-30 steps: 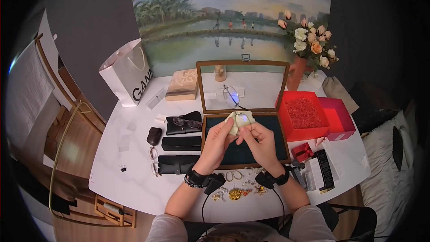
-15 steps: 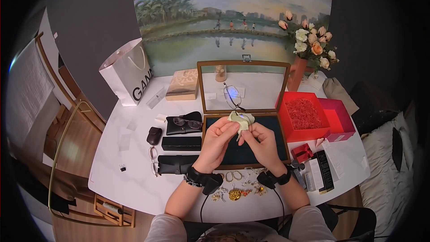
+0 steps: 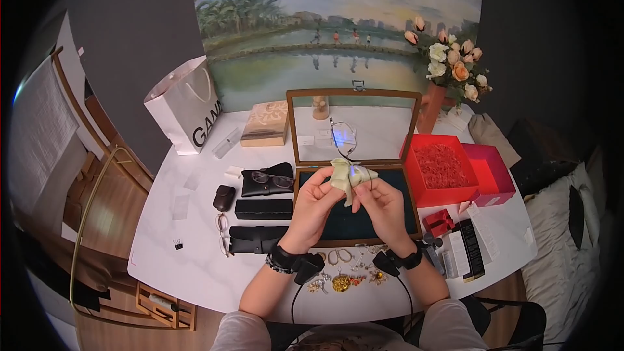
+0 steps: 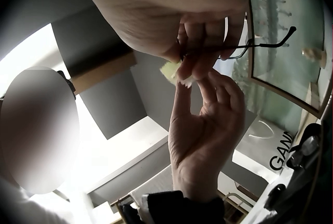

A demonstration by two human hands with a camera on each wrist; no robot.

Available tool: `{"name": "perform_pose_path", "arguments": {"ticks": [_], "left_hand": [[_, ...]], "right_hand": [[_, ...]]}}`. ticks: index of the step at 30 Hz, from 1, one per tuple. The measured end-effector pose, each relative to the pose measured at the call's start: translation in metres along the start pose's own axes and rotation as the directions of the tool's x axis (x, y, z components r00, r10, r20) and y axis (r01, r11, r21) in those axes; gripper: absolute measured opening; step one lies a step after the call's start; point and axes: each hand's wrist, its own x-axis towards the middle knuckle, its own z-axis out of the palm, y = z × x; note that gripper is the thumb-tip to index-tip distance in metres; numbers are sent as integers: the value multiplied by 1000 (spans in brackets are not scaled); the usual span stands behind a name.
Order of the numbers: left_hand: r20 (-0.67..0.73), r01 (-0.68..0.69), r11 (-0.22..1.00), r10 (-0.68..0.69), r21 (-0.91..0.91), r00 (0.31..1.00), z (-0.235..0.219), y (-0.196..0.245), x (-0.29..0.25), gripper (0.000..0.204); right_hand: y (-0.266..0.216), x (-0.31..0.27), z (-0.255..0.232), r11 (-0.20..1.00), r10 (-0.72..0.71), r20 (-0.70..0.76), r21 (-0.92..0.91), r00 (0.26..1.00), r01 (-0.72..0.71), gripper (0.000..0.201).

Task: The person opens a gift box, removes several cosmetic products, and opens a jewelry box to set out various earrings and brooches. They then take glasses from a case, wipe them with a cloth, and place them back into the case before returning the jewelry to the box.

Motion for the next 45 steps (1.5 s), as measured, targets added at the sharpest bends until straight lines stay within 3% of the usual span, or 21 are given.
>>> {"name": "perform_pose_path", "arguments": {"ticks": [7,10,14,16,19,21,25,27,30,32,34,36,37,38,40,42,43,45], "left_hand": [[32,57,998,-56,-19,998,-15,-9,1,17],[123,97,995,-91,-39,988,-11,-4,0,16],[6,9,998,-10,65,1000,1,2,-1,19],[-23,-12,996,14,92,1000,-3,0,-1,20],[9,27,999,-26,-19,1000,-16,-6,1,21],[-80,102,943,-134,-317,988,-10,0,1,22],[-93,88,983,-104,-162,990,-3,-2,0,24],[-24,-6,1000,6,24,1000,-3,-6,-3,25],[50,-4,998,1,59,999,-7,-6,-2,23],[109,64,997,-69,52,992,-14,-2,-1,23],[169,132,990,-139,50,976,-14,0,-2,22],[18,165,986,-165,19,986,-6,-1,-4,23],[18,165,986,-165,19,986,-4,-2,-4,23],[10,84,995,-85,51,996,-1,-3,-4,25],[5,3,996,-4,84,1000,0,-4,-3,27],[26,-38,995,35,93,999,-2,-5,-2,27],[26,-39,995,36,93,999,-4,-5,-2,27],[57,132,990,-128,-52,990,-8,-4,-2,25]], "right_hand": [[-4,-4,6,970,-58,104,-228,993,81,15],[0,-3,5,959,-56,94,-272,994,80,14],[-2,-3,5,930,-151,7,-338,989,145,14],[-2,-4,5,959,-145,-53,-251,988,128,15],[-4,-3,5,974,-105,-49,-207,993,92,16],[-7,-3,4,975,-97,-36,-204,995,87,16],[-5,-4,3,984,-66,-11,-165,998,63,17],[-4,-5,5,985,-70,-15,-159,997,66,16],[-5,-6,7,973,-91,19,-212,996,93,13],[-4,-5,6,956,-106,57,-270,993,118,12],[-1,-4,5,869,-221,155,-416,963,267,9],[-1,-4,6,863,-242,135,-423,961,277,9],[-1,-4,7,856,-263,116,-431,958,287,9],[-1,-5,9,856,-263,116,-431,958,287,9],[-1,-7,12,945,-169,-90,-297,981,136,8],[-3,-7,9,939,-151,-49,-319,987,127,8],[-4,-7,8,932,-130,-9,-342,991,119,7],[-7,-6,11,912,-129,65,-384,989,145,8]]}}
